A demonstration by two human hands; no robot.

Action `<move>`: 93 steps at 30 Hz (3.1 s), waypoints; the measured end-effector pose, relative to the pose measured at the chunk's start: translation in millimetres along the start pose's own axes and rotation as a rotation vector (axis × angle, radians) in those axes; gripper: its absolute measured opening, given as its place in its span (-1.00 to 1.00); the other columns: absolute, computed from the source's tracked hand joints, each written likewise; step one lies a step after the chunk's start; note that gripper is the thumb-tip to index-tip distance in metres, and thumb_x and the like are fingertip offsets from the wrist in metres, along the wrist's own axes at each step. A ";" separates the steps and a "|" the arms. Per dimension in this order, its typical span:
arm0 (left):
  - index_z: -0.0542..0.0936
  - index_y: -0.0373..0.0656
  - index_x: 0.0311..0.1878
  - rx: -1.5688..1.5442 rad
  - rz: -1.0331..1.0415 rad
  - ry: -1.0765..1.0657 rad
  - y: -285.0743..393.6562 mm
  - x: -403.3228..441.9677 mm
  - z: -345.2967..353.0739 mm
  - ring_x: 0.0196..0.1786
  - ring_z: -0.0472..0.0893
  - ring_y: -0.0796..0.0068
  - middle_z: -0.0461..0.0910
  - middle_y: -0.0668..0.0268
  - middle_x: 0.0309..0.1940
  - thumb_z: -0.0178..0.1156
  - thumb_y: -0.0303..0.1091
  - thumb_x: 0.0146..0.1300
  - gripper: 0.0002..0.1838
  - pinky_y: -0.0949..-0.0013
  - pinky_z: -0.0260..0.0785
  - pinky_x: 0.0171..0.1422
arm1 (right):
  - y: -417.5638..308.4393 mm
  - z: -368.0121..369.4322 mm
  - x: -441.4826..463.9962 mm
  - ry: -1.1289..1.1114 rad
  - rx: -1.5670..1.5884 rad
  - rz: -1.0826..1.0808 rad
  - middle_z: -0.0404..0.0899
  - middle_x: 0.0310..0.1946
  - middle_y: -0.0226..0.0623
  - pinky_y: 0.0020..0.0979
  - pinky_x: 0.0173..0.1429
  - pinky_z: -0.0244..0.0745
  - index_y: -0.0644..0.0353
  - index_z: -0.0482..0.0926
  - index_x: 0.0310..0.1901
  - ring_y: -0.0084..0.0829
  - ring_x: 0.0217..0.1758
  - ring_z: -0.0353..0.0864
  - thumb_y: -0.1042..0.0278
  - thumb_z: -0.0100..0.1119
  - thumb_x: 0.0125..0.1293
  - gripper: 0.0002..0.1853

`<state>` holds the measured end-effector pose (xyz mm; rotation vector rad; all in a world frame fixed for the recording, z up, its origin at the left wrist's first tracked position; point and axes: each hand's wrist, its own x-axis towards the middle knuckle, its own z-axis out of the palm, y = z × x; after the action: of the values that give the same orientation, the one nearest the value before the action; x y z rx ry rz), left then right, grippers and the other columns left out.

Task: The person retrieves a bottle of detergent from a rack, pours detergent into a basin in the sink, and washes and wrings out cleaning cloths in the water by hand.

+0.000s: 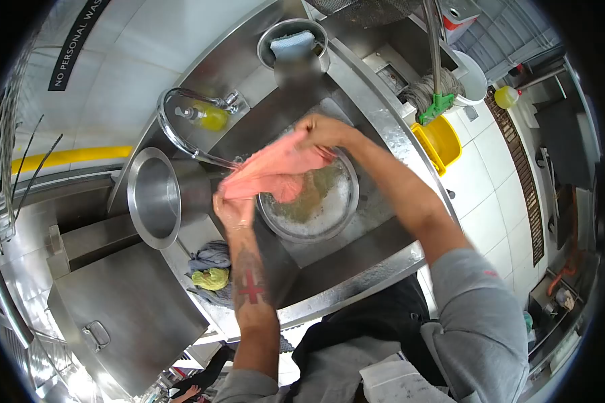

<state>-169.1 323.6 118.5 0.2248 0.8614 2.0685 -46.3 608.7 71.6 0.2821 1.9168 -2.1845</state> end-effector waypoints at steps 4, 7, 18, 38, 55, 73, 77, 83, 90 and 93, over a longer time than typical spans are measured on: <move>0.43 -0.27 0.38 0.219 -0.194 0.615 -63.1 43.1 -34.2 0.44 0.39 -0.02 0.47 0.02 0.34 0.05 0.08 0.41 -0.33 -0.04 0.15 0.59 | -18.9 123.8 28.1 0.337 0.083 -0.363 0.66 -0.53 -0.22 -0.34 -0.32 0.54 0.23 0.63 -0.47 -0.41 -0.44 0.68 0.19 0.50 0.03 -0.71; 0.39 -0.21 0.43 -0.372 -0.363 0.036 -48.4 22.2 -54.9 0.40 0.42 0.02 0.46 0.07 0.35 0.03 0.10 0.42 -0.31 -0.03 0.17 0.58 | -34.5 171.0 35.9 0.355 -0.407 -0.712 0.66 -0.51 -0.06 -0.20 -0.22 0.58 0.26 0.67 -0.47 -0.10 -0.46 0.67 0.07 0.48 -0.04 -0.63; 0.64 -0.13 -0.27 1.000 -0.243 0.147 6.6 2.4 -23.9 -0.32 0.32 0.80 0.44 0.63 -0.38 0.23 -0.15 0.50 -0.73 0.57 0.20 -0.21 | -45.4 44.7 47.1 0.107 -0.707 -0.198 0.70 -0.43 -0.05 -0.05 -0.08 0.54 0.22 0.68 -0.36 -0.01 -0.24 0.72 -0.30 0.32 0.17 -0.41; 0.48 -0.27 0.24 -0.138 -0.443 0.279 -42.3 19.3 13.4 0.23 0.58 0.18 0.59 0.16 0.15 0.12 0.01 0.48 -0.47 0.13 0.44 0.37 | -36.6 128.6 96.5 0.378 -0.759 -0.274 0.70 -0.28 -0.03 0.05 0.03 0.57 0.12 0.74 -0.26 -0.01 -0.09 0.67 -0.07 0.15 0.29 -0.61; 0.51 -0.34 0.22 -0.030 -0.070 0.367 -65.8 11.9 -1.1 0.31 0.53 0.11 0.61 0.07 0.13 0.14 -0.11 0.39 -0.49 0.02 0.37 0.45 | -12.3 104.0 48.2 0.570 0.556 -0.565 0.71 -0.40 -0.05 -0.26 -0.11 0.58 0.25 0.58 -0.48 -0.35 -0.26 0.69 0.36 0.32 0.12 -0.84; 0.40 -0.36 0.40 0.988 -0.443 -0.007 50.7 -22.9 -68.6 0.17 0.61 0.28 0.55 0.07 0.24 0.36 -0.34 0.33 -0.36 0.24 0.46 0.29 | -15.9 11.1 9.2 -0.111 -1.096 -0.117 0.74 -0.06 -0.02 -0.12 0.15 0.59 0.27 0.69 0.01 -0.05 0.01 0.73 0.08 0.26 0.21 -0.54; 0.33 -0.32 0.46 -0.138 -0.087 0.150 -24.5 -24.5 -18.3 0.48 0.37 0.01 0.38 0.01 0.44 0.10 -0.01 0.49 -0.33 -0.09 0.11 0.61 | 2.8 51.8 46.3 0.177 0.502 -0.261 0.74 -0.04 -0.34 -0.20 0.09 0.62 0.18 0.71 -0.03 -0.28 -0.09 0.73 0.22 0.28 0.18 -0.65; 0.55 -0.35 0.13 -0.230 0.148 0.047 -78.6 14.1 -49.4 0.27 0.57 0.10 0.56 -0.02 0.18 0.18 0.07 0.31 -0.39 0.11 0.43 0.36 | -6.0 190.3 42.2 0.454 -0.350 -0.673 0.65 -0.47 -0.19 -0.19 -0.06 0.58 0.02 0.74 -0.39 -0.03 -0.38 0.64 0.20 0.30 0.10 -0.86; 0.44 -0.30 0.29 0.191 -0.209 0.406 -20.9 -4.8 0.9 0.34 0.50 0.17 0.48 0.00 0.29 -0.05 -0.17 0.55 -0.56 0.11 0.37 0.42 | -6.4 115.3 51.0 0.516 -0.295 -0.055 0.71 -0.35 -0.07 -0.16 0.12 0.55 0.10 0.68 -0.28 -0.04 -0.12 0.74 -0.02 0.34 0.14 -0.67; 0.29 -0.23 0.47 0.371 -0.022 0.135 5.6 -43.4 9.6 0.38 0.46 0.13 0.41 0.07 0.36 0.08 -0.24 0.50 -0.45 0.06 0.39 0.42 | -66.1 128.2 11.7 0.257 -0.275 -0.156 0.72 -0.25 -0.12 -0.12 0.07 0.53 0.07 0.63 -0.16 0.00 -0.06 0.71 0.03 0.25 0.24 -0.69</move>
<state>-141.8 292.5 135.7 0.2754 1.3242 1.9072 -76.4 489.4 147.7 0.3922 2.4238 -2.0210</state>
